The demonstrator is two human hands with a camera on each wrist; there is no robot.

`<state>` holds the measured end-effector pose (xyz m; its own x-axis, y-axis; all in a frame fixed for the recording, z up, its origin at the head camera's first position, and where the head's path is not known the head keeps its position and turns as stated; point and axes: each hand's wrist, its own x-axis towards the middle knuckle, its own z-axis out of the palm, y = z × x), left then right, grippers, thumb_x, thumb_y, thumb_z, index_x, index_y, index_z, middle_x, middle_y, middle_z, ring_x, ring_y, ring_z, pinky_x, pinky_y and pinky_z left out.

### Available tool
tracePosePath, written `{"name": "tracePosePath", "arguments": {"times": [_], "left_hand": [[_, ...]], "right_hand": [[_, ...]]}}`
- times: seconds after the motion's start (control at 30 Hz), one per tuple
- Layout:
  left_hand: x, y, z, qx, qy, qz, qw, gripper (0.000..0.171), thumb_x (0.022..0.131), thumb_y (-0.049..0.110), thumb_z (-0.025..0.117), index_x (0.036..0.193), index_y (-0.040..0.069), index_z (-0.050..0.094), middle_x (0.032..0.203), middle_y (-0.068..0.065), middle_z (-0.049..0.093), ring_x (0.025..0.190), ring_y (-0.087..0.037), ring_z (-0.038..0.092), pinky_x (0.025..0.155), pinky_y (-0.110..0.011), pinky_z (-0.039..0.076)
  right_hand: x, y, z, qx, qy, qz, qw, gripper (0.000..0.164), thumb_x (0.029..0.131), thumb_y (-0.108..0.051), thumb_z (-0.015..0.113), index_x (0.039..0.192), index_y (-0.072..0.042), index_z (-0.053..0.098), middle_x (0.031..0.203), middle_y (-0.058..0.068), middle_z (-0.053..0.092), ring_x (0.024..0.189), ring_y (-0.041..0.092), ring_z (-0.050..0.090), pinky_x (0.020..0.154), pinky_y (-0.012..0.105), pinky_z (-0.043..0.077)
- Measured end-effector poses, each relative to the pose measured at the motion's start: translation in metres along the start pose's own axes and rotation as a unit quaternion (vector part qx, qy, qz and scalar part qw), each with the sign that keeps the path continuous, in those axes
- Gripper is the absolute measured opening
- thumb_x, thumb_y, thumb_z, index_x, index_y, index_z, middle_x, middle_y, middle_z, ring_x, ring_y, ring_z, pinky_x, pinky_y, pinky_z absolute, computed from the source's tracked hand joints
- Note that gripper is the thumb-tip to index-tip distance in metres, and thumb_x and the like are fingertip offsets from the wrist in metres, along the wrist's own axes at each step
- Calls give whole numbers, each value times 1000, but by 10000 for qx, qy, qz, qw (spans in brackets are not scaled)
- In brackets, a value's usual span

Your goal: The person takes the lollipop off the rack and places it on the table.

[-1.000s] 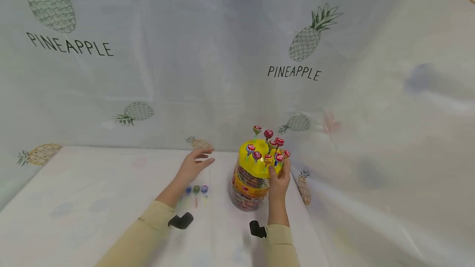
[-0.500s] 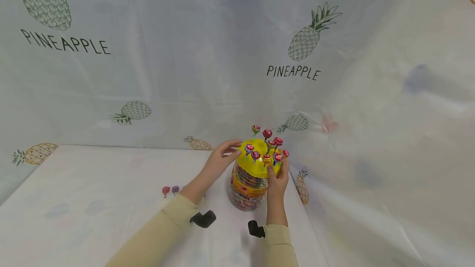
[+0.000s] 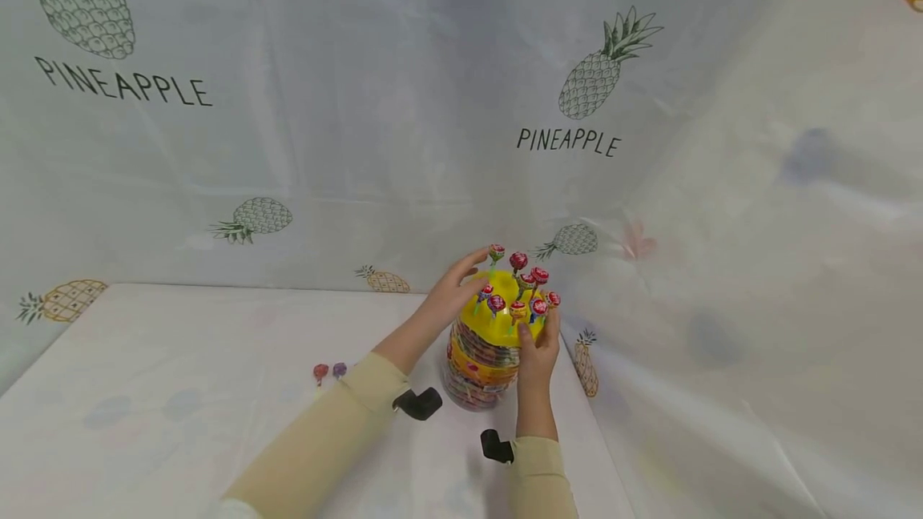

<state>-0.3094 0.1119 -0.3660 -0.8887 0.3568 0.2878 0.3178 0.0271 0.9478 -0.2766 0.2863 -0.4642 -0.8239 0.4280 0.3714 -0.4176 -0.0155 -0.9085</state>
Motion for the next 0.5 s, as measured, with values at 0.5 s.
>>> {"name": "tracePosePath", "arguments": {"times": [0.5], "left_hand": [[11,14,3,91,-544,-21,9985,56,98,12,34,152,27,36,156,7,30,144,-18,24,108,-48,32]], "right_hand": [[-2,-2,0,-31,-1,80,10000,56,97,-25,62,149,-23,41,141,0,45,129,18,42,99,19,41]]}}
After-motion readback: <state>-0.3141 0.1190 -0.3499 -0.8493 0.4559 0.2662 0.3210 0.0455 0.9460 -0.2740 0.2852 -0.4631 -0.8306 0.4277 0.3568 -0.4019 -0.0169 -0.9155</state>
